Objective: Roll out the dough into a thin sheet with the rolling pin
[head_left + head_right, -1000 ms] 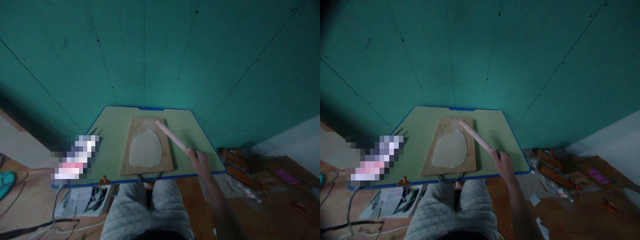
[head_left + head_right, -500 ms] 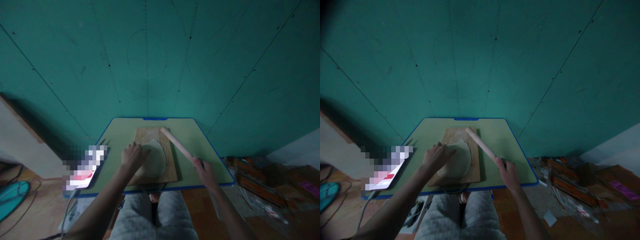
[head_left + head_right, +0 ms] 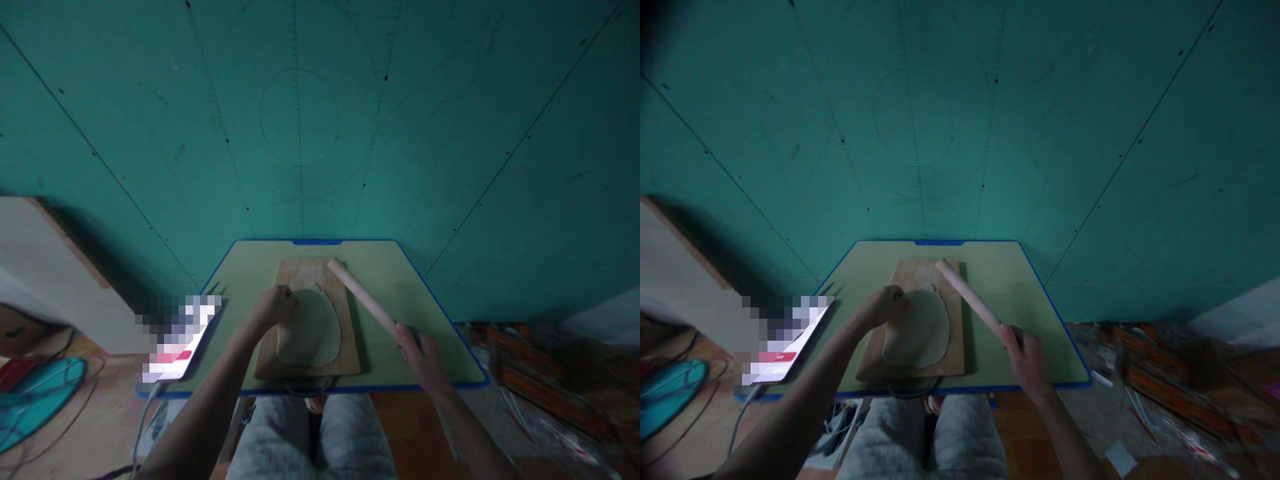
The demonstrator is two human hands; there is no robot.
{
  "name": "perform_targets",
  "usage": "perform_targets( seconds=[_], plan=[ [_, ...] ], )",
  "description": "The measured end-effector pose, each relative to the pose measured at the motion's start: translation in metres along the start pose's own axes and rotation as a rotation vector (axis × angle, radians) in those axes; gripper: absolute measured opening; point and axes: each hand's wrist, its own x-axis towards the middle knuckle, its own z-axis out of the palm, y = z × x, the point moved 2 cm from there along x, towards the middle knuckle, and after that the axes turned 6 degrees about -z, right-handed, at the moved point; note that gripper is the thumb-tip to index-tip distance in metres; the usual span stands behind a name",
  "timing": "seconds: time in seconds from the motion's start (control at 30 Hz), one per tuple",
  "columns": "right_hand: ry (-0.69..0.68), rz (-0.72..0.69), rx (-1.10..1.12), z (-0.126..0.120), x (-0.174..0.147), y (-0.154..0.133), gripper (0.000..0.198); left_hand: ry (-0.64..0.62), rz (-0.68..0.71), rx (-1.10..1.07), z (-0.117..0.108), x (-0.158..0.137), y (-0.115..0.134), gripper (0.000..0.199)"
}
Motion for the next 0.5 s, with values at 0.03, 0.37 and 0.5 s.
perform_targets(
  seconds=[0.03,0.37,0.5],
  plan=[
    [0.005,0.003,0.009,0.000,0.000,0.001,0.068,0.007,0.021,-0.026,0.001,0.000,0.001,0.022],
    [0.108,0.024,0.133,-0.003,-0.005,0.000,0.066,-0.116,0.458,-0.554,-0.031,0.009,0.013,0.036],
    [0.153,0.078,0.160,-0.005,-0.006,0.004,0.067,-0.435,0.620,-0.313,-0.037,0.016,0.042,0.022]
  ],
)
